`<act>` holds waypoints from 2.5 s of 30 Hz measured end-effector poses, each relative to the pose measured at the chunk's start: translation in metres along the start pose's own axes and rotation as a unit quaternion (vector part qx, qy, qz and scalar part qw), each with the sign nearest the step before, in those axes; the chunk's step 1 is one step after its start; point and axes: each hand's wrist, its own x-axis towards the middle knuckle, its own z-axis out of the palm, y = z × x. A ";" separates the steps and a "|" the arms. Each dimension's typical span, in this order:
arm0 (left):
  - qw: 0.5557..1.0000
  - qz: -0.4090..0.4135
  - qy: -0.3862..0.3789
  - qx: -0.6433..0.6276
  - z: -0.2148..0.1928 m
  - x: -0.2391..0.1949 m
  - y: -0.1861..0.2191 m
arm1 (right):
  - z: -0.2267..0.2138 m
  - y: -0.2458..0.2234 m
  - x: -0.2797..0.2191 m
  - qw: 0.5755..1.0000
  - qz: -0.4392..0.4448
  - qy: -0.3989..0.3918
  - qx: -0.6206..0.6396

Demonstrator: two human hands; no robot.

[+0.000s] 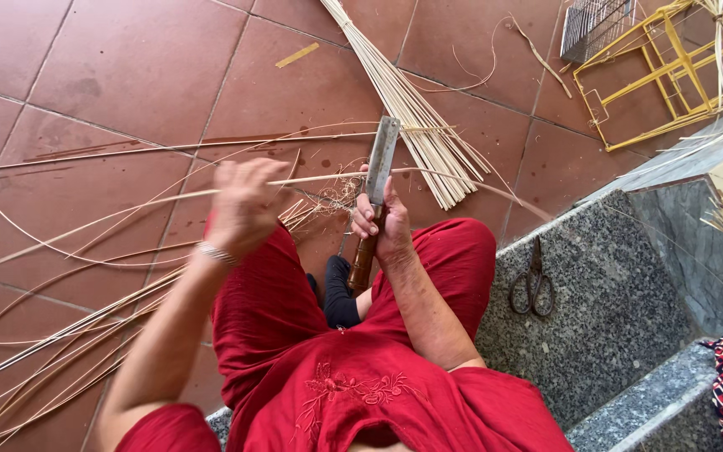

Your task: The person sits on a tiled floor and uses a knife to split long bamboo strips into thinner strands. They repeatedly hold a strip, shave it with the blade, and set the finished pieces aside.

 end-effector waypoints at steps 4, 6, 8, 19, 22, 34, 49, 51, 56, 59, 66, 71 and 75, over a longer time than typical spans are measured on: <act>0.991 -0.044 0.011 -0.127 0.064 0.019 0.033 | 0.022 -0.008 -0.007 0.999 -0.002 -0.022 -0.027; 0.975 -0.089 0.008 -0.202 0.076 0.018 0.030 | 0.026 -0.012 -0.010 0.998 -0.002 -0.036 -0.052; 0.973 -0.099 0.030 -0.208 0.080 0.015 0.023 | 0.028 -0.019 -0.013 0.993 -0.019 -0.031 -0.116; 0.970 -0.188 0.032 -0.150 0.007 -0.032 -0.080 | 0.030 -0.128 -0.076 0.928 -0.216 0.096 -0.289; 0.961 -0.244 0.013 -0.130 0.006 -0.032 -0.093 | 0.036 -0.131 -0.088 0.922 -0.211 0.125 -0.298; 0.987 0.018 0.047 -0.151 0.066 0.023 0.064 | 0.057 -0.059 -0.061 0.945 -0.115 0.103 -0.290; 0.928 -0.011 -0.032 -0.371 0.060 0.039 0.107 | 0.067 -0.078 -0.101 0.946 -0.159 -0.062 -0.275; 0.930 -0.001 -0.027 -0.367 0.056 0.040 0.110 | 0.071 -0.072 -0.108 0.952 -0.147 -0.056 -0.263; 0.892 -0.028 -0.020 -0.451 0.048 0.039 0.119 | 0.081 -0.070 -0.112 0.980 -0.037 -0.062 -0.186; 0.864 0.000 -0.027 -0.502 0.043 0.038 0.121 | 0.085 -0.067 -0.113 0.980 -0.032 -0.072 -0.182; 0.889 0.008 -0.029 -0.458 0.044 0.036 0.124 | 0.086 -0.062 -0.124 0.971 -0.052 -0.032 -0.230; 0.885 -0.007 -0.039 -0.464 0.042 0.036 0.125 | 0.087 -0.062 -0.126 0.977 -0.038 -0.033 -0.209; 0.884 0.002 -0.040 -0.467 0.041 0.037 0.126 | 0.081 -0.063 -0.127 0.980 -0.037 -0.049 -0.192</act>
